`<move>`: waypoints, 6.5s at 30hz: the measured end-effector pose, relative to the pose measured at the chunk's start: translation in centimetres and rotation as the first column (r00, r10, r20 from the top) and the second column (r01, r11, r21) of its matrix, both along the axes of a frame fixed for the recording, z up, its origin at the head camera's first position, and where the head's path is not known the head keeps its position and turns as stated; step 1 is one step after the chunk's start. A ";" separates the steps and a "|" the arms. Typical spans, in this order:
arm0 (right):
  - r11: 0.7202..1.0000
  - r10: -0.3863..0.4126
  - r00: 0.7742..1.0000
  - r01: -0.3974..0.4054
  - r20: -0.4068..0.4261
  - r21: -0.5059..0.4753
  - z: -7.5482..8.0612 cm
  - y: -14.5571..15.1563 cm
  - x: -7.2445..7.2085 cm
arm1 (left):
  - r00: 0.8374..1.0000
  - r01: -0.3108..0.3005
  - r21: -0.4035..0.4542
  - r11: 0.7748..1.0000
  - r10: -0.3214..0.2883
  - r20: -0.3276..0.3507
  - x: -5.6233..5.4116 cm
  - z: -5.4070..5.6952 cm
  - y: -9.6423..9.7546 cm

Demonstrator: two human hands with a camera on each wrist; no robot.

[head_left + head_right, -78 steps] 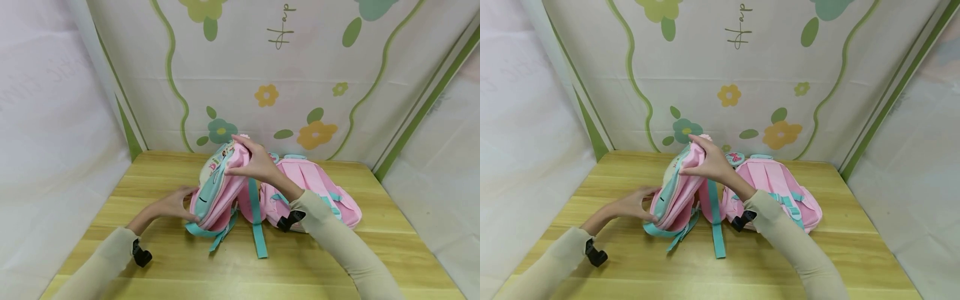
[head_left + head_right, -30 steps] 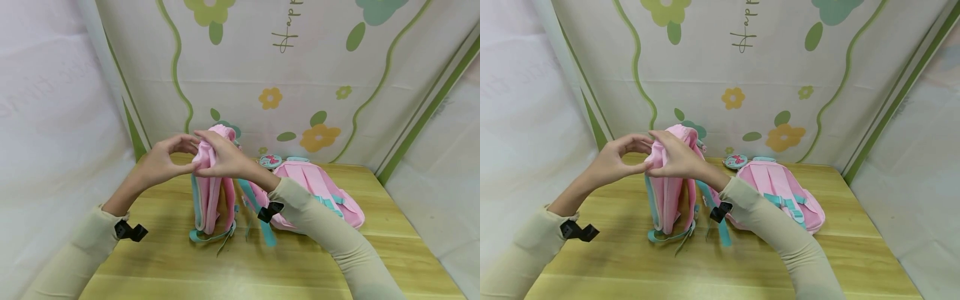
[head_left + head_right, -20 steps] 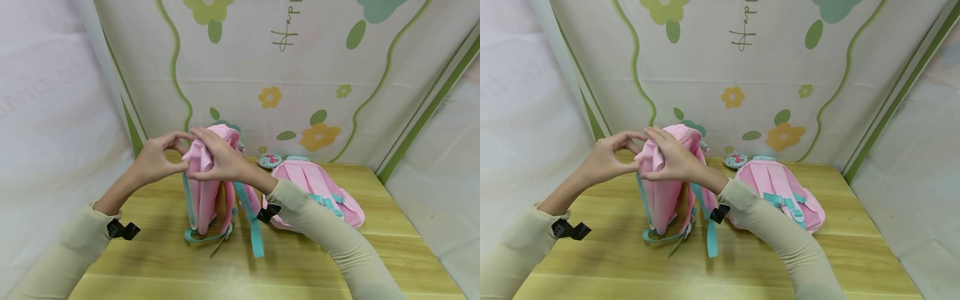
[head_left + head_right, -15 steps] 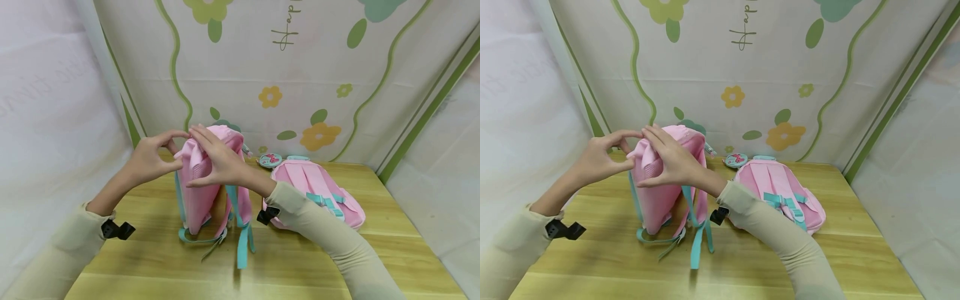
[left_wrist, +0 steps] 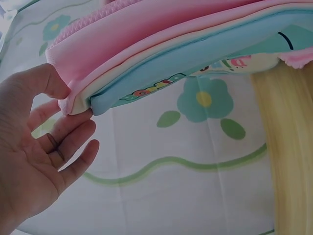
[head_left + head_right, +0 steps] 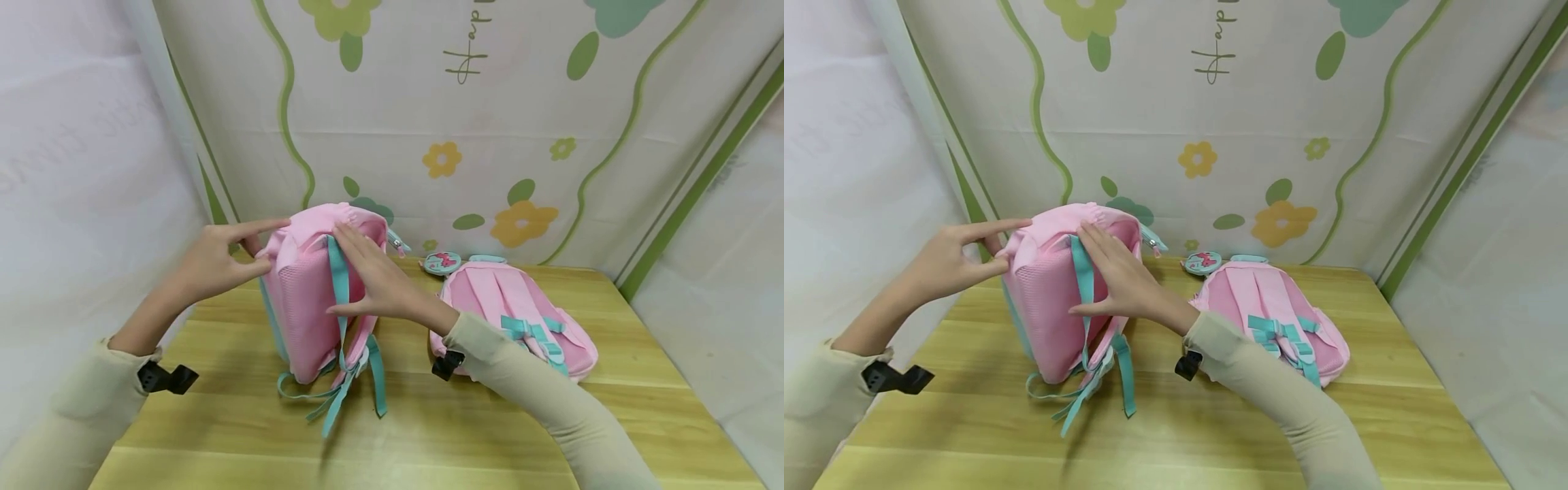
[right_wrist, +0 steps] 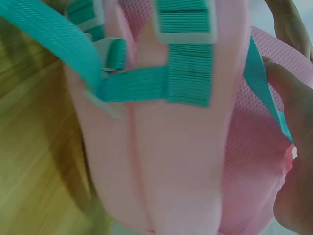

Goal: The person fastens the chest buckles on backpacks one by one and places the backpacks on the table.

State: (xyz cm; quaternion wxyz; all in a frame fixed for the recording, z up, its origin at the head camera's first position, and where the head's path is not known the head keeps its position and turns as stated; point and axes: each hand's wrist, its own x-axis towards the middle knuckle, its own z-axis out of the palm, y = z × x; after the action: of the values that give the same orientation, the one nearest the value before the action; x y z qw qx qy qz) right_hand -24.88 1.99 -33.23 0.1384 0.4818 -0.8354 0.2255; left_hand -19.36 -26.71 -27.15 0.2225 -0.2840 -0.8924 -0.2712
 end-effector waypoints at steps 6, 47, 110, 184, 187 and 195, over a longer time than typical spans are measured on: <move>1.000 -0.006 0.987 0.009 0.161 -0.017 -2.7 1.3 0.0 | 0.997 -0.033 -0.008 0.999 0.034 0.073 0.2 0.2 -1.3; 0.996 0.068 0.831 -0.027 0.551 -0.083 -11.8 1.4 1.5 | 0.841 0.071 0.128 0.989 -0.128 0.526 -1.3 -0.1 -7.0; 0.940 -0.196 0.784 -0.020 0.589 0.339 -8.2 10.1 0.0 | 0.471 0.125 0.267 0.956 -0.294 0.832 -3.3 -14.7 -5.1; 0.938 -0.190 0.763 -0.046 0.618 0.345 -8.4 11.2 0.0 | 0.910 0.242 -0.252 0.937 -0.129 0.393 -3.6 -13.7 15.1; 0.939 -0.190 0.760 -0.045 0.622 0.342 -8.4 11.2 0.0 | 0.927 0.237 -0.262 0.936 -0.136 0.350 -3.7 -14.2 15.2; 0.940 -0.186 0.764 -0.046 0.618 0.339 -8.2 11.0 0.2 | 0.943 0.231 -0.255 0.939 -0.151 0.297 -3.9 -14.7 14.9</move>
State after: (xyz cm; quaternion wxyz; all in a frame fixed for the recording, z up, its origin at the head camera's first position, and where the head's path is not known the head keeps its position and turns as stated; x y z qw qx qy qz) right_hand -24.67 13.02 -41.41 -0.2306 0.3597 -0.8754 0.2260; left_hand -23.25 -11.83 -41.87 0.0265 -0.3592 -0.9120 -0.1964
